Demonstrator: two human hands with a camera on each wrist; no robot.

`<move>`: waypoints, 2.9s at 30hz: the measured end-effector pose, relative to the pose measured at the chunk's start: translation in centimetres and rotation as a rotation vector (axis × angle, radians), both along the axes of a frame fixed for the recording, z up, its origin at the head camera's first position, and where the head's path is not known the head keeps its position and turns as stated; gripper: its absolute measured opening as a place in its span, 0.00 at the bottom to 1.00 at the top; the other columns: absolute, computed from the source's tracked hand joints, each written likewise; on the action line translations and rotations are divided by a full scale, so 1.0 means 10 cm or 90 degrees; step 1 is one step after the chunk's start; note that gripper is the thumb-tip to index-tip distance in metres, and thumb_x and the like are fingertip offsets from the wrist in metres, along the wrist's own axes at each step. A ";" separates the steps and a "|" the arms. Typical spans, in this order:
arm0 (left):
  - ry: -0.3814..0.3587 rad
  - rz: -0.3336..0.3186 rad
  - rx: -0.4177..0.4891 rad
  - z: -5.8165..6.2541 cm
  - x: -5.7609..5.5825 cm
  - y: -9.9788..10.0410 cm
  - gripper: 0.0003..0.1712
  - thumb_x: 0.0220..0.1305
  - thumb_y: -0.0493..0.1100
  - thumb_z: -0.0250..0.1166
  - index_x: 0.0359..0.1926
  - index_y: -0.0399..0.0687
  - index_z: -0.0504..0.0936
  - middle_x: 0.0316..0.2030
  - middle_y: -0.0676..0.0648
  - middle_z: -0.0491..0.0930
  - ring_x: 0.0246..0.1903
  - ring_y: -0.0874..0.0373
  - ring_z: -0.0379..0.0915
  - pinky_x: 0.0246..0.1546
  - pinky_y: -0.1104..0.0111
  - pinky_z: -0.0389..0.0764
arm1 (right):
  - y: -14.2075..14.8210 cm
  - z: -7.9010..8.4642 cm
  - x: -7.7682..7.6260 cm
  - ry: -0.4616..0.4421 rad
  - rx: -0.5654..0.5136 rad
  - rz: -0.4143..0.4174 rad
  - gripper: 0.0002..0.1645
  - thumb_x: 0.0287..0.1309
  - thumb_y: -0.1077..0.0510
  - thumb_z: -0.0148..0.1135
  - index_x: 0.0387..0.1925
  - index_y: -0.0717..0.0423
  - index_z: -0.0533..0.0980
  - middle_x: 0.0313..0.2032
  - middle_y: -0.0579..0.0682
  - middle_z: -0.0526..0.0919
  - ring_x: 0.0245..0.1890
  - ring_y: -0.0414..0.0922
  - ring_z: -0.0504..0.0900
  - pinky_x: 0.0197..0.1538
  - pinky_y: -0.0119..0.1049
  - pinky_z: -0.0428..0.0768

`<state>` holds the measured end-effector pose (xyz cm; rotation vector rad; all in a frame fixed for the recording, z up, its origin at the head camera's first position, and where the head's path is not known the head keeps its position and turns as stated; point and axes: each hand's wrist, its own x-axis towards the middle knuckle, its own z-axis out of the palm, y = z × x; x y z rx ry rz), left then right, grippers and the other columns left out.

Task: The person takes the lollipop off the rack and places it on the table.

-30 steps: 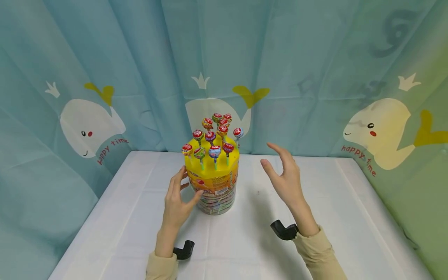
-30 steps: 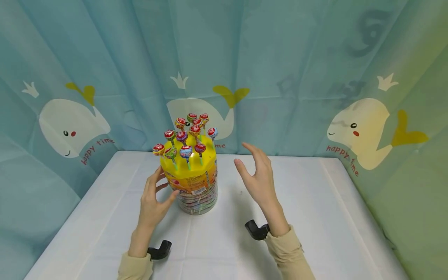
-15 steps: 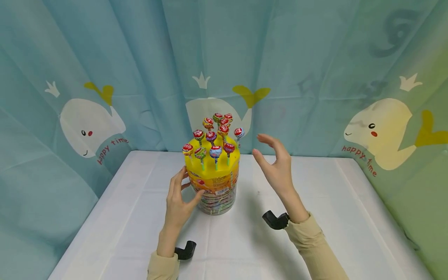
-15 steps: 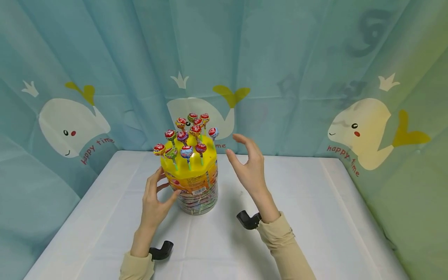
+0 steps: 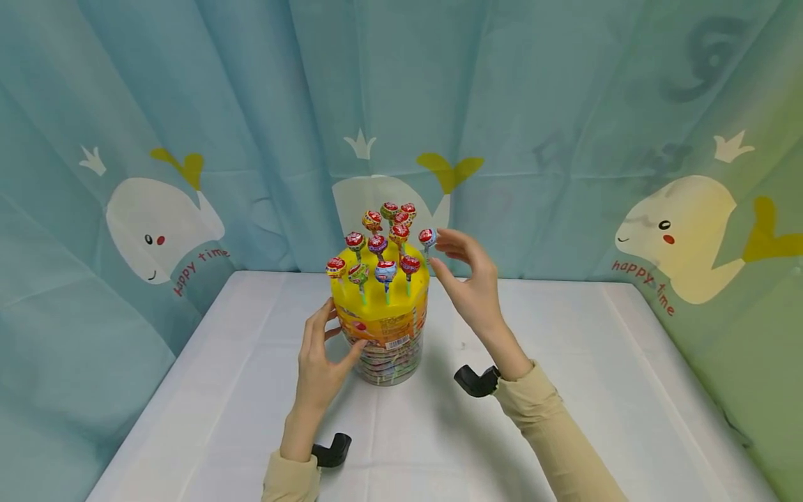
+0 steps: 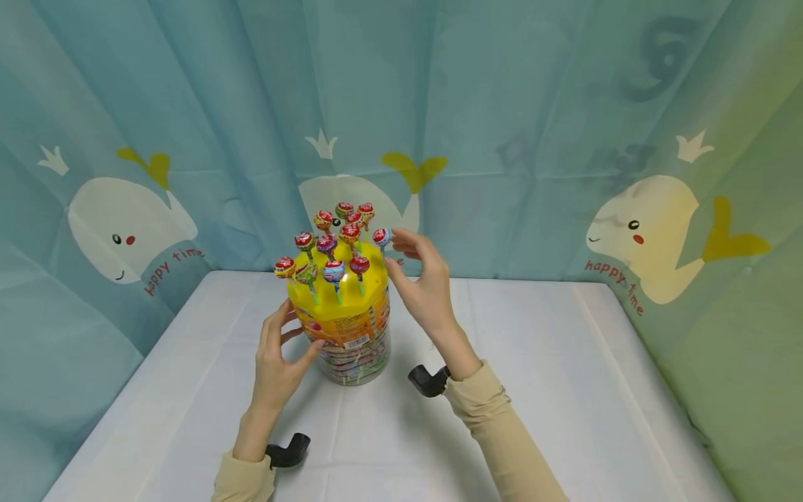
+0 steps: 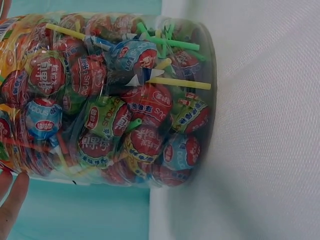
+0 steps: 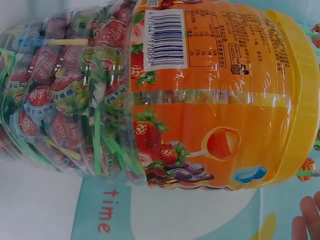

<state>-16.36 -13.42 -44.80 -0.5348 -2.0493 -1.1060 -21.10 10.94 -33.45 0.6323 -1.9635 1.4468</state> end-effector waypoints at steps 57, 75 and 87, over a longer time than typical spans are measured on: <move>-0.015 0.005 0.006 0.00 0.03 0.00 0.48 0.55 0.49 0.72 0.72 0.42 0.58 0.61 0.38 0.67 0.58 0.51 0.69 0.51 0.68 0.82 | -0.02 0.13 -0.03 -0.066 -0.114 -0.008 0.22 0.57 0.72 0.60 0.54 0.69 0.72 0.35 0.66 0.80 0.33 0.35 0.79 0.35 0.24 0.79; -0.030 0.007 0.011 -0.01 0.04 0.01 0.53 0.47 0.38 0.76 0.72 0.43 0.58 0.61 0.39 0.67 0.58 0.51 0.69 0.54 0.79 0.77 | 0.11 -0.18 0.06 -0.165 -0.108 -0.073 0.22 0.54 0.74 0.61 0.53 0.72 0.73 0.35 0.69 0.79 0.30 0.39 0.78 0.32 0.23 0.80; -0.056 0.006 0.019 0.03 0.07 0.03 0.55 0.46 0.36 0.77 0.73 0.45 0.57 0.62 0.40 0.67 0.59 0.51 0.68 0.55 0.79 0.76 | 0.23 -0.62 -0.01 -0.310 -0.111 -0.114 0.23 0.55 0.74 0.61 0.54 0.71 0.72 0.37 0.70 0.79 0.29 0.41 0.79 0.31 0.25 0.83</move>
